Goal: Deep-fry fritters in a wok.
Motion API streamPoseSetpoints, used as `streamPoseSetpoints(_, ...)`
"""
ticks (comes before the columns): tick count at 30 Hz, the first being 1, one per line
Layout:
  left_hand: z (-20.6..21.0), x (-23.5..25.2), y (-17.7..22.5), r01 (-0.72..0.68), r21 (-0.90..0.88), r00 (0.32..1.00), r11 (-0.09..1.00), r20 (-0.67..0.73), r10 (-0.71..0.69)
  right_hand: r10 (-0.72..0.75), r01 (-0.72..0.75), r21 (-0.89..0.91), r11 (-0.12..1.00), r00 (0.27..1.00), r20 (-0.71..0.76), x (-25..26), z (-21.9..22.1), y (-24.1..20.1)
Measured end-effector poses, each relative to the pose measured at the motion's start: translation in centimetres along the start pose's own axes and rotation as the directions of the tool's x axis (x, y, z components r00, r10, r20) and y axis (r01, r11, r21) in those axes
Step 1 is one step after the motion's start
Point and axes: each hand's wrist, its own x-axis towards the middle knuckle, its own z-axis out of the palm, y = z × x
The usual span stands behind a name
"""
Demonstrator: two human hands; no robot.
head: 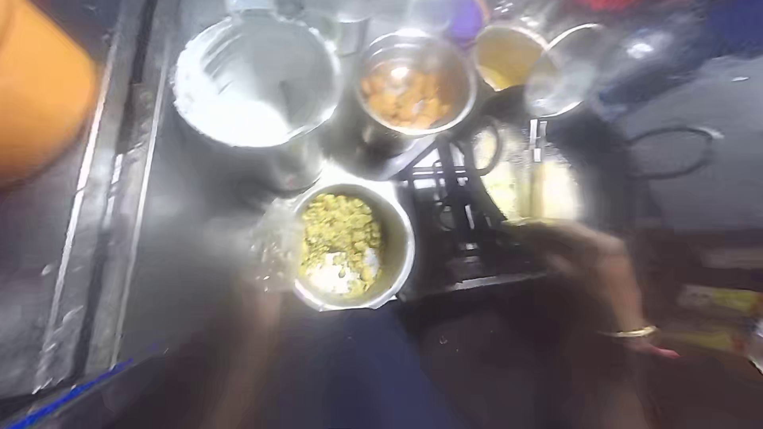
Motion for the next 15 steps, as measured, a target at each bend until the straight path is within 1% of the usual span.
streamPoseSetpoints(1, 0.2, 0.1, 0.0, 0.005, 0.008, 1.0, 1.0, -0.007, -0.004, -0.008, -0.001, 0.059, 0.998, 0.989, 0.151, 0.8, 3.5, -1.9)
streamPoseSetpoints(2, 0.4, 0.2, -0.1, 0.006, 0.014, 1.0, 1.0, -0.007, -0.006, 0.006, -0.043, 0.097, 0.994, 0.938, 0.347, 1.9, 7.3, -3.7)
streamPoseSetpoints(3, 0.6, 0.0, -0.1, 0.011, 0.02, 1.0, 1.0, -0.004, -0.011, 0.021, -0.084, 0.086, 0.993, 0.823, 0.567, 3.0, 11.4, -5.4)
streamPoseSetpoints(4, 0.8, -0.2, -0.1, 0.013, 0.02, 1.0, 1.0, 0.008, -0.013, 0.006, -0.07, 0.055, 0.996, 0.668, 0.744, 3.9, 15.8, -6.5)
streamPoseSetpoints(5, 0.9, -0.4, -0.1, 0.006, 0.012, 1.0, 1.0, 0.029, -0.006, 0.0, -0.018, 0.011, 1.0, 0.518, 0.855, 4.3, 20.2, -7.0)
streamPoseSetpoints(6, 0.8, -0.6, -0.1, -0.011, -0.007, 0.999, 1.0, 0.05, 0.011, 0.017, 0.038, -0.035, 0.999, 0.398, 0.917, 4.3, 24.2, -7.6)
streamPoseSetpoints(7, 0.5, -0.7, 0.0, -0.023, -0.014, 0.997, 1.0, 0.069, 0.024, 0.027, 0.085, -0.058, 0.995, 0.331, 0.943, 3.9, 27.7, -8.2)
streamPoseSetpoints(9, -0.1, -1.0, 0.4, -0.023, -0.011, 0.995, 1.0, 0.096, 0.024, 0.068, 0.119, -0.1, 0.988, 0.25, 0.966, 2.6, 32.2, -9.4)
streamPoseSetpoints(11, -0.2, -1.3, 0.8, -0.045, -0.011, 0.995, 0.999, 0.093, 0.046, 0.109, 0.156, -0.138, 0.978, 0.183, 0.977, 1.6, 34.9, -9.7)
streamPoseSetpoints(12, -0.4, -1.4, 0.9, -0.063, -0.02, 0.994, 0.998, 0.089, 0.065, 0.109, 0.183, -0.132, 0.974, 0.132, 0.985, 1.0, 35.6, -9.8)
streamPoseSetpoints(14, -1.0, -1.6, 1.0, -0.078, -0.032, 0.992, 0.996, 0.094, 0.081, 0.056, 0.26, -0.064, 0.963, 0.036, 0.998, -0.3, 36.3, -9.3)
streamPoseSetpoints(15, -1.2, -1.7, 0.9, -0.079, -0.038, 0.992, 0.996, 0.091, 0.082, 0.032, 0.285, -0.023, 0.958, -0.026, 0.999, -0.5, 36.0, -9.0)
